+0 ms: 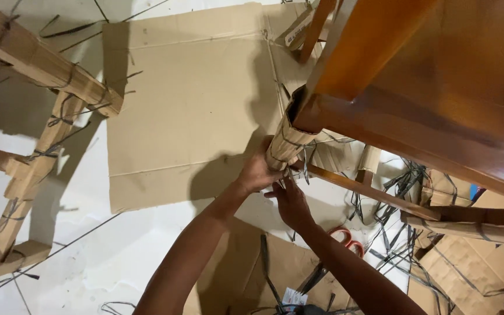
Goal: Wrapping wooden chair legs with cardboard and securing them with plastic ties
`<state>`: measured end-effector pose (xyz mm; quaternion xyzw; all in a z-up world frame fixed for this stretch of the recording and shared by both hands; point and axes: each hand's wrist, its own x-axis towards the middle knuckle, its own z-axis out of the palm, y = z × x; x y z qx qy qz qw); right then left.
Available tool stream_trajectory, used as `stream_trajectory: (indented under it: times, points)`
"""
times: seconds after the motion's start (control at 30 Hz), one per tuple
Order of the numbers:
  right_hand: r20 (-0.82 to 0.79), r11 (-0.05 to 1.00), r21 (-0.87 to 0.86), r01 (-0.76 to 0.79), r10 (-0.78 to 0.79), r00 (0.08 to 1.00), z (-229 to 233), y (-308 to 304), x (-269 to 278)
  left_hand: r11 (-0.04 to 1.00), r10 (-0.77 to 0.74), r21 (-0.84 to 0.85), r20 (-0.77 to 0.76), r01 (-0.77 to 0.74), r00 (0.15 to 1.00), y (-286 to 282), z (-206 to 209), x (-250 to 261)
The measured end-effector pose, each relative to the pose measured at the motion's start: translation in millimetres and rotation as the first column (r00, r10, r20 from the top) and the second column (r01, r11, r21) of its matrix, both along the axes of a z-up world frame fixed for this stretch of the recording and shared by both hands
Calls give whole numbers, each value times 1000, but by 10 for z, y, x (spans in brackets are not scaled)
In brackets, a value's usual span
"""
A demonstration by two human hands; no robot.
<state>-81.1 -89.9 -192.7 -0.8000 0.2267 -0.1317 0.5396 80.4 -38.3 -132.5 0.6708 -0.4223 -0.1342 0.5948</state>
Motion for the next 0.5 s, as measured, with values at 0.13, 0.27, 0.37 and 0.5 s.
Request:
stream_trajectory:
  times: [0.13, 0.27, 0.37, 0.5]
  points:
    - [56, 973, 230, 26, -40, 998, 294, -40, 23, 1000, 26, -8, 13, -25, 1000, -16, 7, -33]
    - [16, 951, 295, 93, -102, 995, 314, -92, -75, 989, 147, 5, 99, -148, 984, -36, 161, -73]
    - [-71, 949, 239, 206, -194, 978, 675, 2, -166, 983, 178, -55, 53, -175, 983, -52, 207, -103]
    - [-118, 827, 253, 502, -489, 864, 257, -145, -408, 960, 235, -153, -23, -236, 972, -100, 167, -214]
